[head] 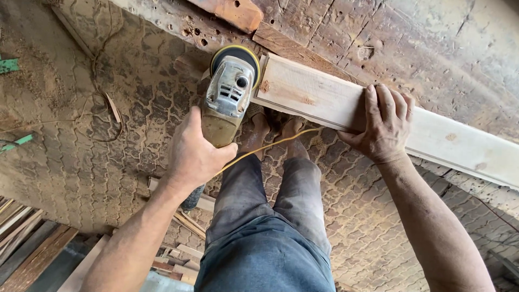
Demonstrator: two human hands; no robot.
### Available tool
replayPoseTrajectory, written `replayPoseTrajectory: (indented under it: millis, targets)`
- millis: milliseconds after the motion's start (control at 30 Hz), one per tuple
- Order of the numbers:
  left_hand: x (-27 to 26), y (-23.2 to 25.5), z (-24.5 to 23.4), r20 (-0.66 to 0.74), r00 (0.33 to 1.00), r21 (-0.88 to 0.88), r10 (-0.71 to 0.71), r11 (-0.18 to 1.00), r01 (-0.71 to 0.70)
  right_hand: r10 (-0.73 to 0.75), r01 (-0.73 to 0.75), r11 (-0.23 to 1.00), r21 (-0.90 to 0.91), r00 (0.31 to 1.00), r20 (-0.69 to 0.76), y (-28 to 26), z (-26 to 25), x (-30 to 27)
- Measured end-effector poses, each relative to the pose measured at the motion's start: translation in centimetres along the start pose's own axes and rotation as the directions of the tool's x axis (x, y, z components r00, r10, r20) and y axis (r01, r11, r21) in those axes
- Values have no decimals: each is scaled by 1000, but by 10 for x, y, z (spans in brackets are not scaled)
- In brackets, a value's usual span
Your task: Sanding the edges of wooden planks using an angle grinder with a sanding disc, applying glue to a plank, and finishing with manual sanding.
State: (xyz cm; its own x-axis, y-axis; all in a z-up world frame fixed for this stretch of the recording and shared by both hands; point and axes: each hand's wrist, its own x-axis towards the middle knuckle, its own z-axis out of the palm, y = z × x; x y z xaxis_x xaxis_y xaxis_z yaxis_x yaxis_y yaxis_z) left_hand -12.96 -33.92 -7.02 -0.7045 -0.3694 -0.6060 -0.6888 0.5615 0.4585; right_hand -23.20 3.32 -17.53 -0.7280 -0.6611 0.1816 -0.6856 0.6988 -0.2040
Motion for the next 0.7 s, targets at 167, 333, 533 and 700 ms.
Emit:
replayPoseTrajectory:
  millis: [167, 333, 533, 700]
  targets:
    - [5, 3, 2, -11, 1000, 44, -18, 999, 19, -10, 12, 999, 50, 1000, -25, -3, -2, 3]
    - [-1, -3, 5, -9, 1000, 39, -11, 999, 11, -7, 9, 999, 52, 1000, -25, -2, -3, 3]
    - [-15, -11, 2, 50, 995, 45, -83, 996, 80, 7, -6, 998, 63, 1000, -21, -3, -4, 4]
    - [-34, -8, -18, 150, 962, 48, -230, 973, 225, 18, -16, 997, 77, 1000, -20, -1, -5, 5]
